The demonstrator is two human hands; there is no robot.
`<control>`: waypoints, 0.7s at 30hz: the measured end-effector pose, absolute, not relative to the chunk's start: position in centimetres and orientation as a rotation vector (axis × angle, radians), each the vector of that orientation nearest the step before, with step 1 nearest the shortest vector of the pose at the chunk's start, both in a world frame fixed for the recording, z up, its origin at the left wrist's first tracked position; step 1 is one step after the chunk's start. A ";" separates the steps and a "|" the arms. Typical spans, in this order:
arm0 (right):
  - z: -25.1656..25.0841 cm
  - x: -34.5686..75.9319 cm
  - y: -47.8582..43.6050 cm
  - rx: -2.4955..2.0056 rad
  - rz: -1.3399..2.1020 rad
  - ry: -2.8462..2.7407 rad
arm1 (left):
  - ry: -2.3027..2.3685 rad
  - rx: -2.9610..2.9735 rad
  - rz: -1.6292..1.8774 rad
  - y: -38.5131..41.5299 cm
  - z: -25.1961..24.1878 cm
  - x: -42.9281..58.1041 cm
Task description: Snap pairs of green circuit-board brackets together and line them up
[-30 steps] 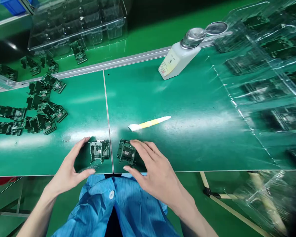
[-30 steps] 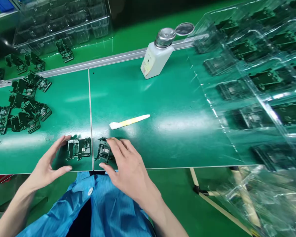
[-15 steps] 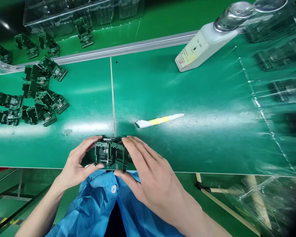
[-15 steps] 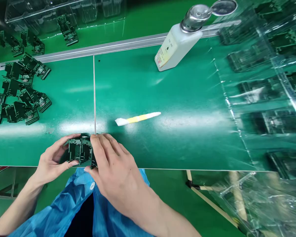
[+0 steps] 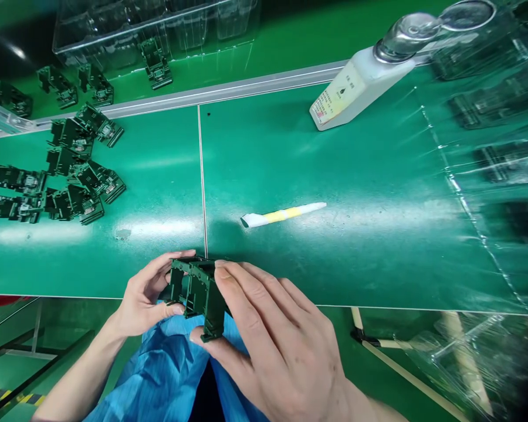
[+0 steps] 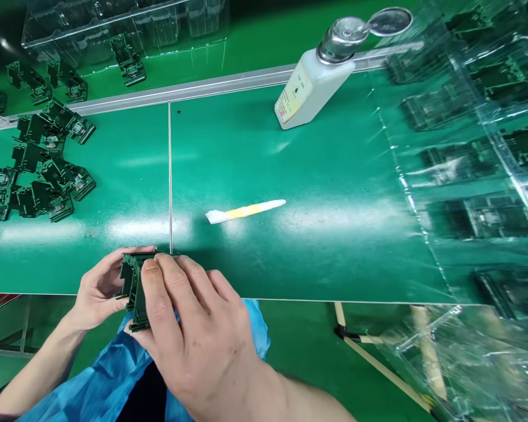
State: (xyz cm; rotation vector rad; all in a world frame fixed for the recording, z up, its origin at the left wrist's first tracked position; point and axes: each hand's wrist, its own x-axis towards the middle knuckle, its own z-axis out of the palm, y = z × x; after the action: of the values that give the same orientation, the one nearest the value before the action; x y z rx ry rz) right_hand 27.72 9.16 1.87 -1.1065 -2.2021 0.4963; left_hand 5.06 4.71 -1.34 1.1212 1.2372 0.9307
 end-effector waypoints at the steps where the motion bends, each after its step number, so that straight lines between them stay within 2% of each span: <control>1: 1.8 27.8 9.1 -1.107 0.497 -2.197 | 1.238 1.118 0.928 4.7 -1.3 5.1; 14: 0.5 28.3 8.8 -1.106 0.580 -2.140 | 1.295 1.188 0.911 4.4 -1.0 5.5; 21: -0.7 28.7 8.2 -1.097 0.775 -2.047 | 1.418 1.518 0.753 4.6 -0.2 4.7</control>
State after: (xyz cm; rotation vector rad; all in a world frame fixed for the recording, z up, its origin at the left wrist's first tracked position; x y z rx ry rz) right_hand 28.71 8.17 -0.68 -1.0974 -2.0474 0.7747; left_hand 4.70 4.56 -0.23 1.5182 1.4176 0.7532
